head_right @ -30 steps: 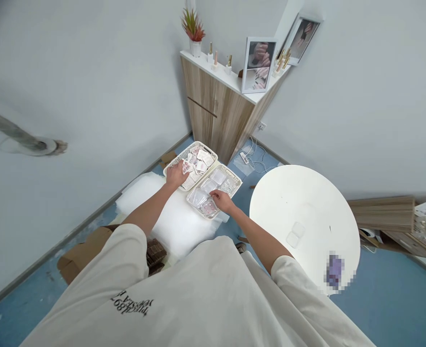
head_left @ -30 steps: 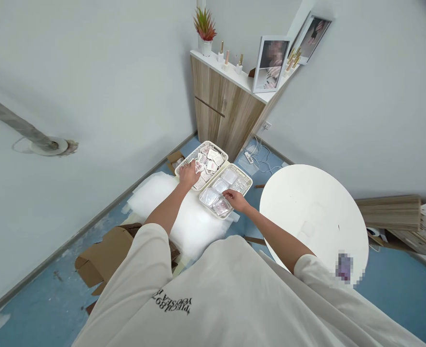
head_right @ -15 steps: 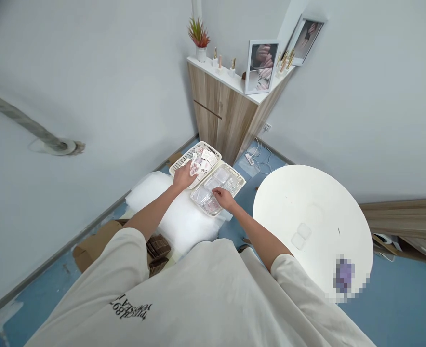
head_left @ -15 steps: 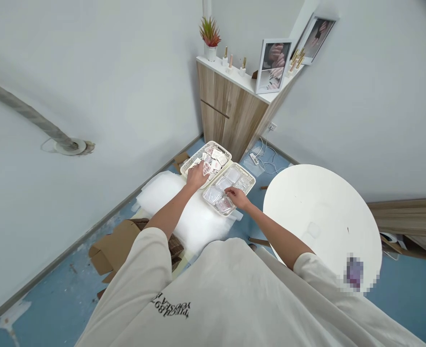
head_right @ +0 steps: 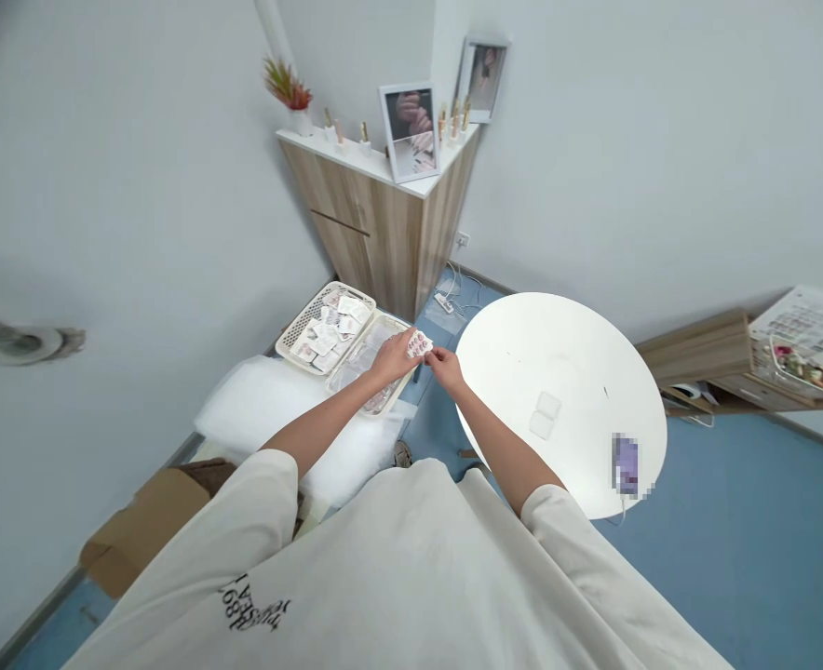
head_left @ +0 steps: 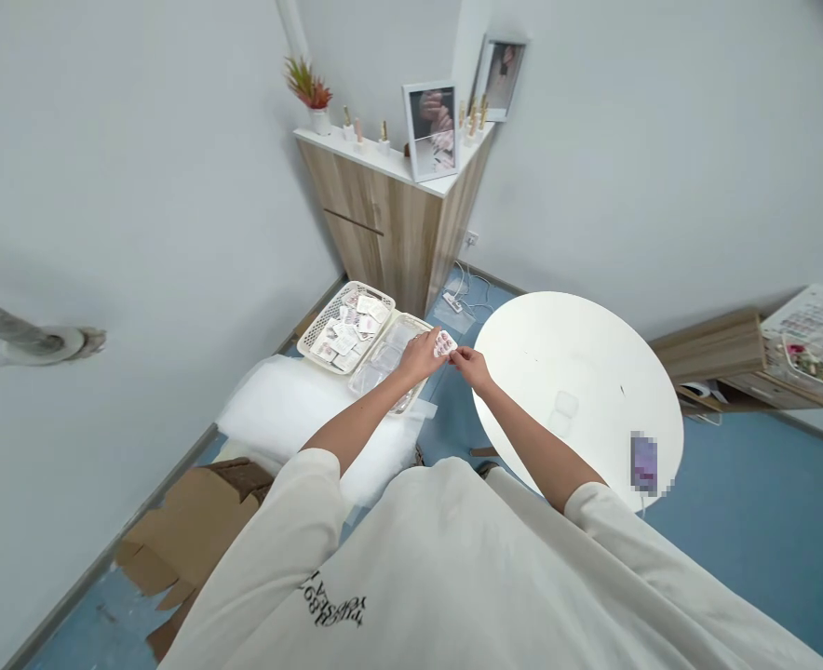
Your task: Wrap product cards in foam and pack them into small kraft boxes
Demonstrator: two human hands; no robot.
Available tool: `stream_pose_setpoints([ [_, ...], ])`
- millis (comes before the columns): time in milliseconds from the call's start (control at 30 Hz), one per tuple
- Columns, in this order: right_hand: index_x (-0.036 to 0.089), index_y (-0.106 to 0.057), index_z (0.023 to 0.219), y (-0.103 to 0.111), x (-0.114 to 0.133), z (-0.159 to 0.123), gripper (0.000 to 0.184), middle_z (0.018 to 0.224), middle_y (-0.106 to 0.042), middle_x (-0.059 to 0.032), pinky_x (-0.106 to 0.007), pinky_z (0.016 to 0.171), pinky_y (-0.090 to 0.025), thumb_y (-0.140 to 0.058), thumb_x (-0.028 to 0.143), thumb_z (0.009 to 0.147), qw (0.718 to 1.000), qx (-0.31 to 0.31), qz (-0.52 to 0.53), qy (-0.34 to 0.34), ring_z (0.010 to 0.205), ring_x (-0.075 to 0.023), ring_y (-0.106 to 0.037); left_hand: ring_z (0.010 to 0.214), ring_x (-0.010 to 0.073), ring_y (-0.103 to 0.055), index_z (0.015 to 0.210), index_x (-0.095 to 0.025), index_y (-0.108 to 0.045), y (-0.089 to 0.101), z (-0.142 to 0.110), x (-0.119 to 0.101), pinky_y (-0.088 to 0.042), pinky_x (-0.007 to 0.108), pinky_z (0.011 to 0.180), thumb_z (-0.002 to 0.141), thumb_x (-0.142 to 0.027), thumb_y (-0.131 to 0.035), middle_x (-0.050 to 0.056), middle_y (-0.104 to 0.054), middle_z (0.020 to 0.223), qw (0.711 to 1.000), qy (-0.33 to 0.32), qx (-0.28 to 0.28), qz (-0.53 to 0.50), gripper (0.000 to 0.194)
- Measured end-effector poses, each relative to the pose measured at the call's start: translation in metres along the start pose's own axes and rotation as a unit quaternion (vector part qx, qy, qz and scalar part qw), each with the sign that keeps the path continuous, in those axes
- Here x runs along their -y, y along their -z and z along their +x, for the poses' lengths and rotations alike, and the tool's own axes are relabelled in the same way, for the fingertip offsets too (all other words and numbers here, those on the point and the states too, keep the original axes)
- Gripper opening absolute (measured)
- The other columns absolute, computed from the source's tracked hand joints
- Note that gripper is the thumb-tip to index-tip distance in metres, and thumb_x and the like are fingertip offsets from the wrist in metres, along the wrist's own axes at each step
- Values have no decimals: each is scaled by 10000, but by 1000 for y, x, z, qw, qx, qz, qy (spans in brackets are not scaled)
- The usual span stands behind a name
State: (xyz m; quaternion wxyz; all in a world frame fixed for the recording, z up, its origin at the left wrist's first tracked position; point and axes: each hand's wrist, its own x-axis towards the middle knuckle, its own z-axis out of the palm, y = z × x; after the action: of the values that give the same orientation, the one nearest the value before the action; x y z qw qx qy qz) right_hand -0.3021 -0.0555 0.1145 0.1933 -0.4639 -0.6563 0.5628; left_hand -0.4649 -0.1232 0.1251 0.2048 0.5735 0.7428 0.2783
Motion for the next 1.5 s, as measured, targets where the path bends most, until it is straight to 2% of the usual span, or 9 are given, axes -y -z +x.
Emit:
stream_pose_setpoints([
  [267, 205, -617, 829, 125, -63, -49, 255, 818, -692, -37, -321, 757, -523, -505, 434, 826, 993, -115, 10, -32, 775, -188, -645, 1152, 262, -642, 1503, -209, -429, -96, 2, -91, -477, 365, 999, 1018, -303, -488, 118, -665, 1269, 991, -48, 110, -57, 498],
  [467, 224, -667, 857, 220, -121, -95, 259, 800, -683, -12, -307, 739, -481, -481, 404, 857, 986, -130, -100, -30, 751, -187, -597, 1201, 254, -596, 1280, -228, -655, -172, 6, -166, -450, 364, 1061, 1021, -258, -428, 101, -645, 1241, 985, -104, 136, -6, 346],
  [600, 229, -680, 837, 268, -152, -122, 251, 791, -685, -14, -301, 719, -474, -490, 390, 863, 988, -113, -101, -39, 734, -186, -588, 1063, 252, -641, 1080, -232, -732, -225, 4, -210, -495, 358, 970, 994, -238, -446, 86, -695, 1087, 977, -98, 189, -10, 299],
  [733, 226, -701, 945, 305, -186, -142, 273, 934, -728, -27, -320, 821, -502, -505, 397, 864, 988, -135, -53, -60, 852, -194, -642, 969, 239, -664, 960, -230, -737, -273, -5, -234, -516, 338, 891, 954, -210, -499, 64, -734, 1009, 976, -46, 205, -58, 239],
  [867, 200, -676, 1087, 327, -216, -157, 321, 1064, -731, -60, -332, 850, -523, -522, 345, 845, 976, -166, 21, -136, 882, -180, -681, 900, 208, -681, 941, -223, -723, -312, -17, -242, -529, 320, 837, 927, -173, -527, 44, -743, 942, 976, 82, 175, -102, 203],
  [1000, 183, -679, 977, 332, -234, -169, 244, 915, -740, -59, -298, 741, -537, -576, 279, 777, 971, -128, 81, -186, 815, -181, -690, 803, 181, -698, 943, -203, -713, -339, -29, -250, -543, 298, 765, 913, -177, -549, 38, -739, 859, 956, 173, 186, -150, 169],
  [1200, 193, -646, 845, 332, -249, -176, 171, 696, -677, -10, -276, 653, -524, -575, 268, 709, 960, -163, 90, -211, 702, -171, -651, 856, 185, -725, 973, -198, -705, -359, -40, -258, -551, 301, 803, 903, -176, -562, 48, -751, 904, 942, 194, 228, -153, 161],
  [1367, 195, -675, 917, 333, -270, -165, 260, 754, -700, -14, -289, 690, -531, -549, 275, 704, 948, -193, 53, -248, 749, -182, -667, 1118, 214, -676, 1177, -209, -639, -369, -38, -238, -514, 343, 963, 856, -107, -567, 100, -702, 1243, 947, 200, 214, -129, 344],
  [1500, 208, -705, 958, 326, -287, -149, 304, 785, -709, -9, -308, 743, -540, -546, 269, 706, 945, -198, 17, -262, 798, -196, -675, 1223, 200, -633, 1362, -213, -514, -381, -34, -220, -492, 326, 1010, 837, -84, -557, 123, -605, 1411, 934, 197, 252, -162, 542],
])
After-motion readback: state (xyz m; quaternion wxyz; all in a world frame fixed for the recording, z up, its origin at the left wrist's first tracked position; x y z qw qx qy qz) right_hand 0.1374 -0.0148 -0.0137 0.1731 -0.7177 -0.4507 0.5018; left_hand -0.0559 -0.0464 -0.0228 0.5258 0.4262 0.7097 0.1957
